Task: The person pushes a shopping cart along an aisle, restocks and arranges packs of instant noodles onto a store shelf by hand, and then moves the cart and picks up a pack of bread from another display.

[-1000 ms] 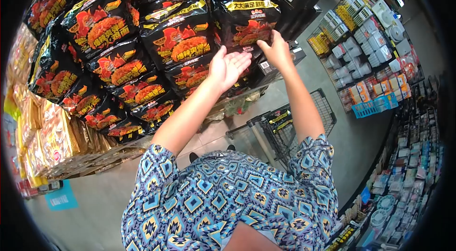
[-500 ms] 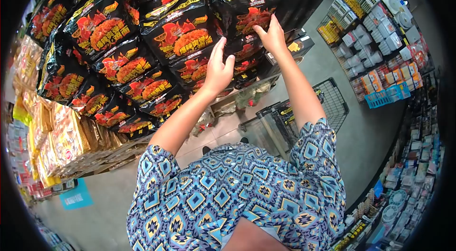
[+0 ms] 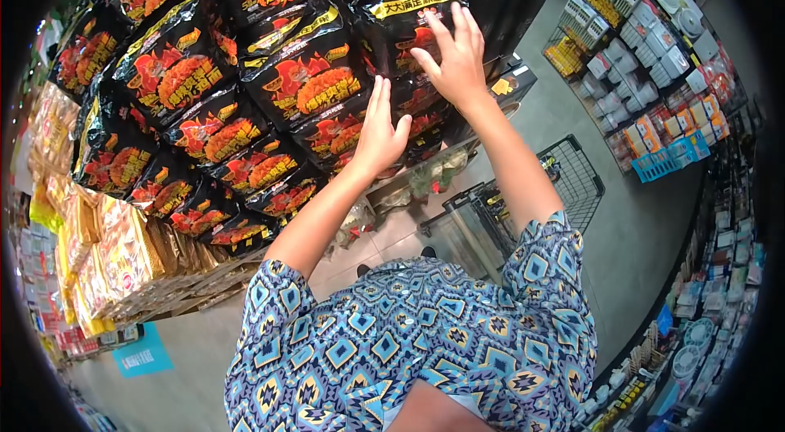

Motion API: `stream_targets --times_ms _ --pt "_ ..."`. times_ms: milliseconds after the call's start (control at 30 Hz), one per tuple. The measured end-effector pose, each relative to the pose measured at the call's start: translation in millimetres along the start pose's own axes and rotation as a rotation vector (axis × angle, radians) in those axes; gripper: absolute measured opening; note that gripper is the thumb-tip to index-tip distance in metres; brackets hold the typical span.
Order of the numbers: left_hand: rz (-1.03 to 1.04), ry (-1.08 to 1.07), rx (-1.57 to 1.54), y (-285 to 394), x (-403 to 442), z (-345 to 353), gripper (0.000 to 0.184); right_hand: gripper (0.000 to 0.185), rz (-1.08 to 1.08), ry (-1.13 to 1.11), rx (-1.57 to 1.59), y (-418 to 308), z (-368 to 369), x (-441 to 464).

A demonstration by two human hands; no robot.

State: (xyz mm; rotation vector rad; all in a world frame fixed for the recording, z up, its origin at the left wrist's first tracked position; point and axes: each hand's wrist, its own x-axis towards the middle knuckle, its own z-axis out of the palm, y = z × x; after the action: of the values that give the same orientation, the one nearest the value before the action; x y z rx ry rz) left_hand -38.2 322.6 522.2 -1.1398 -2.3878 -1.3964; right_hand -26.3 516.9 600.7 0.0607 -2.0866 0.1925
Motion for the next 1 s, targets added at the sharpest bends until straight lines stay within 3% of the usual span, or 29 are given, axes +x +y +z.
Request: stream_targets --times_ms 67,300,400,433,500,600,700,867,900,1000 --pt "0.001 0.000 -0.005 0.9 1.0 -1.6 0.076 0.061 -0.120 -0.067 -0.025 -0.2 3.6 12.8" --pt "0.002 0.005 -0.030 1.2 1.6 -5.4 0.075 0.063 -0.210 -0.186 -0.047 2.8 27.1 28.1" --pt "0.050 0.055 -0.036 11.2 9.8 -19.5 0.069 0.067 -0.209 -0.169 -0.035 6.6 16.0 36.6" --pt "0.201 0.097 0.077 17.1 18.4 -29.4 0.066 0.069 -0.201 -0.137 -0.004 9.8 9.7 39.8" --pt "0.431 0.197 0.233 32.9 42.9 -48.5 0.061 0.087 -0.210 -0.156 -0.022 22.7 3.3 51.5" --pt "0.507 0.274 0.464 58.0 85.3 -73.6 0.072 0.113 -0.269 -0.297 -0.126 37.7 -7.5 76.0" --pt "0.482 0.220 0.715 55.3 121.0 -78.4 0.082 0.113 -0.312 -0.329 -0.164 51.8 -2.0 88.9" --pt "0.432 0.135 0.889 46.2 134.4 -71.5 0.074 0.092 -0.374 -0.613 -0.362 48.6 0.0 90.3" --pt "0.436 0.124 0.886 46.0 132.1 -69.9 0.072 0.084 -0.380 -0.593 -0.357 49.3 1.3 86.4" --pt "0.480 0.145 0.887 38.0 128.8 -66.6 0.066 0.083 -0.360 -0.542 -0.257 56.0 7.1 77.2"
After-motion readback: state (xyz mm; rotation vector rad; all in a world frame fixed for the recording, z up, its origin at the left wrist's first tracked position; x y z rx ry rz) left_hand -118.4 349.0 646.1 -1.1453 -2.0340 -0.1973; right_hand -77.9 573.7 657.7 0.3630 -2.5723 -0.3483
